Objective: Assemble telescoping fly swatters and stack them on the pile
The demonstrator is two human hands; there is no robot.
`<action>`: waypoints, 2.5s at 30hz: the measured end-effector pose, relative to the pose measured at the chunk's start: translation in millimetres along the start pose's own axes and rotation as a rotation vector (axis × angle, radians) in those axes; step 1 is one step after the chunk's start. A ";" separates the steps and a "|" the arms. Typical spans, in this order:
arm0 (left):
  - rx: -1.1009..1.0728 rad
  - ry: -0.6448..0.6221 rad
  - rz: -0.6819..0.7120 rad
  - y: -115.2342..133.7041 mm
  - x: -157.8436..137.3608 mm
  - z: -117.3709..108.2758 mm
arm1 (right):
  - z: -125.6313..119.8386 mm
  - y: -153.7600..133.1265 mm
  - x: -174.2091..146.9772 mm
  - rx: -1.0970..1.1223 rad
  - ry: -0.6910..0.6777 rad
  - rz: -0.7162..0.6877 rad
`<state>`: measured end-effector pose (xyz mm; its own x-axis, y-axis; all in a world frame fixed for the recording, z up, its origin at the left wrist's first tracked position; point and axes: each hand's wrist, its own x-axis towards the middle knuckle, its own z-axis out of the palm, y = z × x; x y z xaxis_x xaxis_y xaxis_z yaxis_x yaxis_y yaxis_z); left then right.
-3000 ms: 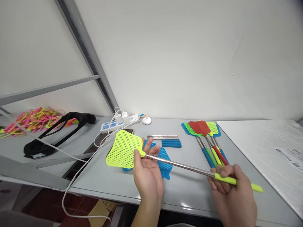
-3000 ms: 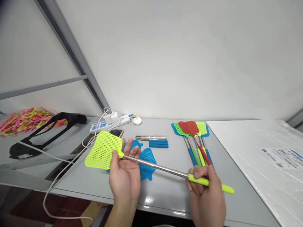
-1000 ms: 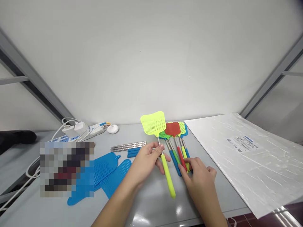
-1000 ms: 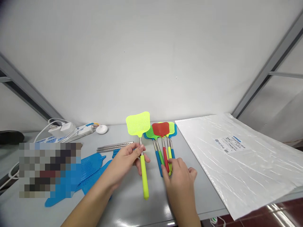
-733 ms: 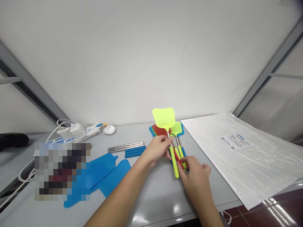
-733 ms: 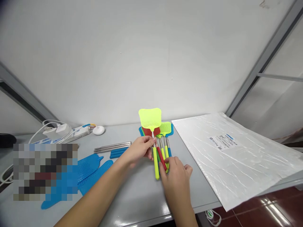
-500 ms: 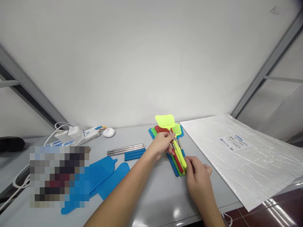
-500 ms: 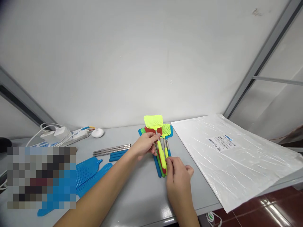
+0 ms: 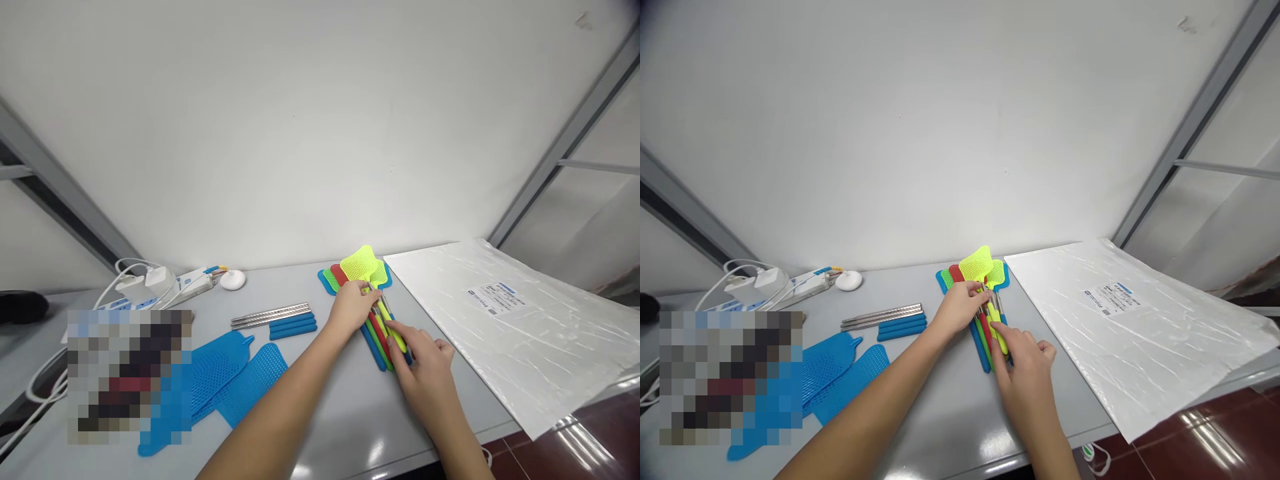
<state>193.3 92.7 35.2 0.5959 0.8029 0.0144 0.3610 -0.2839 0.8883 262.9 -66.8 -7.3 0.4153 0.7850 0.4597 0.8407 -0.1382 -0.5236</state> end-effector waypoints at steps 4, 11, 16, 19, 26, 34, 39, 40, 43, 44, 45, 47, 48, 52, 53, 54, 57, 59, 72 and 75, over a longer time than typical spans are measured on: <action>0.161 0.025 0.122 11.6 -23.0 -13.3 | 2.4 6.3 -2.1 -0.129 -0.005 -0.047; 0.523 0.017 0.314 -5.6 -78.8 -85.2 | -1.1 -10.4 9.0 -0.167 0.096 -0.139; 0.693 0.173 0.085 -47.6 -114.5 -137.8 | -13.7 -69.3 75.2 0.012 -0.206 -0.346; 0.682 0.258 0.030 -60.0 -130.6 -144.1 | 7.9 -95.6 120.7 0.068 -0.522 -0.459; 0.694 0.298 0.019 -73.8 -132.2 -134.0 | 103.7 -107.1 159.4 0.048 -0.778 -0.647; 0.677 0.262 0.136 -78.6 -133.3 -132.3 | 123.9 -113.0 159.7 0.021 -0.750 -0.717; 0.686 0.241 0.162 -76.7 -134.9 -125.6 | 122.0 -113.2 165.6 0.026 -0.645 -0.627; 0.694 0.234 0.162 -76.6 -134.7 -124.1 | 116.5 -112.0 166.6 0.033 -0.614 -0.588; 0.714 0.225 0.167 -75.6 -134.0 -121.1 | 84.7 -105.1 164.6 0.091 -0.488 -0.459; 0.706 0.231 0.177 -74.5 -133.9 -120.7 | 69.8 -102.0 161.6 0.135 -0.430 -0.412; 0.680 0.241 0.195 -72.6 -133.9 -120.6 | 54.1 -99.0 157.4 0.262 -0.339 -0.336; 0.560 0.269 0.240 -66.1 -133.4 -121.6 | 23.7 -93.6 146.9 0.432 -0.182 -0.185; 0.468 0.287 0.253 -61.1 -132.4 -122.5 | 10.9 -91.4 141.8 0.482 -0.127 -0.102; -0.025 0.389 0.179 -27.0 -114.4 -127.8 | -15.3 -86.6 133.3 0.673 0.085 0.109; -0.181 0.423 0.164 -15.7 -105.0 -129.3 | -15.6 -86.9 134.8 0.690 0.112 0.134; -0.345 0.456 0.171 -4.2 -93.9 -130.7 | -14.2 -87.8 137.2 0.703 0.127 0.147; -0.761 0.340 0.137 26.3 -55.8 -134.3 | -3.8 -92.4 144.7 0.777 0.119 0.125; -0.880 0.141 0.069 38.9 -34.4 -136.2 | 4.3 -93.6 146.0 0.840 0.086 0.090; -0.847 -0.622 -0.271 -5.4 -106.4 -101.3 | 9.7 -67.1 129.3 1.015 0.019 0.154; -0.774 -0.520 -0.259 -15.0 -124.7 -81.4 | 10.5 -74.6 119.8 1.010 0.065 0.134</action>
<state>55.2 39.5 57.4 0.8747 0.4064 -0.2641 0.0642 0.4430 0.8942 246.3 43.9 79.3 0.5279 0.7620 0.3751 0.1127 0.3749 -0.9202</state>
